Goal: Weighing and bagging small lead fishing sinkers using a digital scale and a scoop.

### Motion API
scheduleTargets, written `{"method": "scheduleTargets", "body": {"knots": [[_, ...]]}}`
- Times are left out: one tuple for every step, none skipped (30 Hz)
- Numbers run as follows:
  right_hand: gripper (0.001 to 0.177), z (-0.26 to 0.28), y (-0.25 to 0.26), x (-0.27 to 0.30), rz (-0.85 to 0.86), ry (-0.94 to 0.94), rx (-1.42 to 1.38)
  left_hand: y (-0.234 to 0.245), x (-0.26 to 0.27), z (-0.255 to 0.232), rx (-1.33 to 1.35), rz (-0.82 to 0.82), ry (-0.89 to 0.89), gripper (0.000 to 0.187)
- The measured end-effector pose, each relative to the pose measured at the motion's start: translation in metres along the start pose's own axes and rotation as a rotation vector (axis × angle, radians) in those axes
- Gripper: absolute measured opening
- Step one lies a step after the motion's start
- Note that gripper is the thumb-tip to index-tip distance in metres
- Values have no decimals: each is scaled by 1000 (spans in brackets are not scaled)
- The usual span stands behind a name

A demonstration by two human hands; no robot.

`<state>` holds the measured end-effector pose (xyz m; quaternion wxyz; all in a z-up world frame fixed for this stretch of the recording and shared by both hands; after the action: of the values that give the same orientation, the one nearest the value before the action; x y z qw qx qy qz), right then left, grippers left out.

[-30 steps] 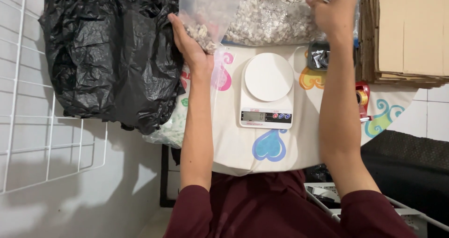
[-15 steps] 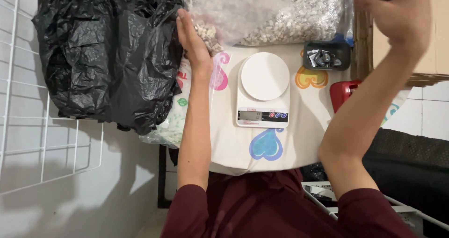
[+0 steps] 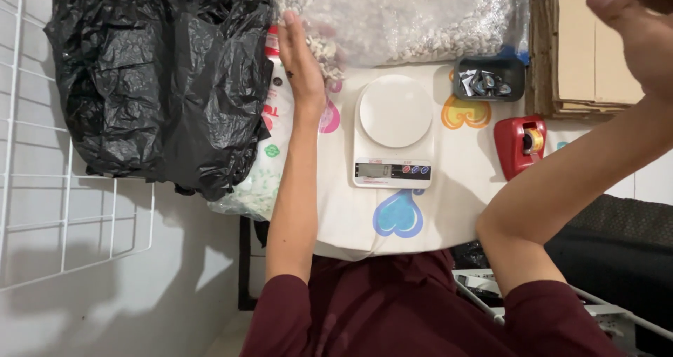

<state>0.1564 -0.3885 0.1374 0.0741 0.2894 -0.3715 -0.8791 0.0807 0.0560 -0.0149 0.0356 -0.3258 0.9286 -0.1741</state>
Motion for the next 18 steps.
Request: {"method": "scheduleTargets", "body": {"knots": [[25, 4, -1, 1, 2, 50, 11, -2, 4, -4, -42, -10, 29, 95], [25, 15, -2, -2, 2, 52, 12, -4, 5, -4, -41, -11, 29, 95], [25, 30, -7, -4, 43, 107, 0, -9, 6, -2, -34, 10, 53, 95], [27, 46, -13, -5, 87, 160, -14, -12, 9, 1, -30, 28, 80, 96], [27, 59, -17, -7, 89, 159, -15, -12, 11, 0, -32, 26, 82, 96], [28, 74, -22, -10, 121, 171, -10, -16, 13, 1, -68, 49, 102, 101], [29, 89, -28, -12, 153, 183, -4, -20, 15, 2, -104, 72, 122, 105], [29, 115, -31, -15, 151, 186, -3, -21, 16, 6, -102, 72, 120, 105], [27, 143, -34, -17, 141, 216, 37, -28, 18, 9, -29, 125, 119, 85], [26, 171, -38, -20, 134, 247, 73, -34, 20, 12, 43, 175, 118, 70], [26, 170, -46, -25, 134, 250, 72, -37, 18, 12, 43, 173, 115, 70], [23, 173, -51, -25, 98, 302, 93, -37, 20, 16, -18, 151, 141, 81], [21, 176, -56, -25, 63, 353, 114, -36, 22, 21, -78, 130, 167, 95], [21, 184, -58, -26, 65, 350, 121, -38, 26, 21, -74, 135, 173, 95], [21, 194, -59, -27, 73, 359, 90, -38, 30, 23, -77, 121, 207, 98], [20, 205, -62, -31, 70, 376, 56, -38, 29, 21, -82, 109, 229, 101], [20, 207, -59, -34, 61, 380, 59, -42, 23, 29, -80, 114, 220, 101], [19, 206, -58, -32, 62, 369, 101, -43, 21, 40, 41, 80, 217, 62]]}}
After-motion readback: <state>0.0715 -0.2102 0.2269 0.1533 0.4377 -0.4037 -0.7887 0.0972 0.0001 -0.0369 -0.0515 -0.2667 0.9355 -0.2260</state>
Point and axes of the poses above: each hand's wrist, its own x-axis away from the middle knuckle, its own y-axis out of the back of the hand, z = x × y, the point moved 10 cm from there along -x, towards the middle knuckle, and after that the axes turned 1 degree about -y, right-handed, at the moved point
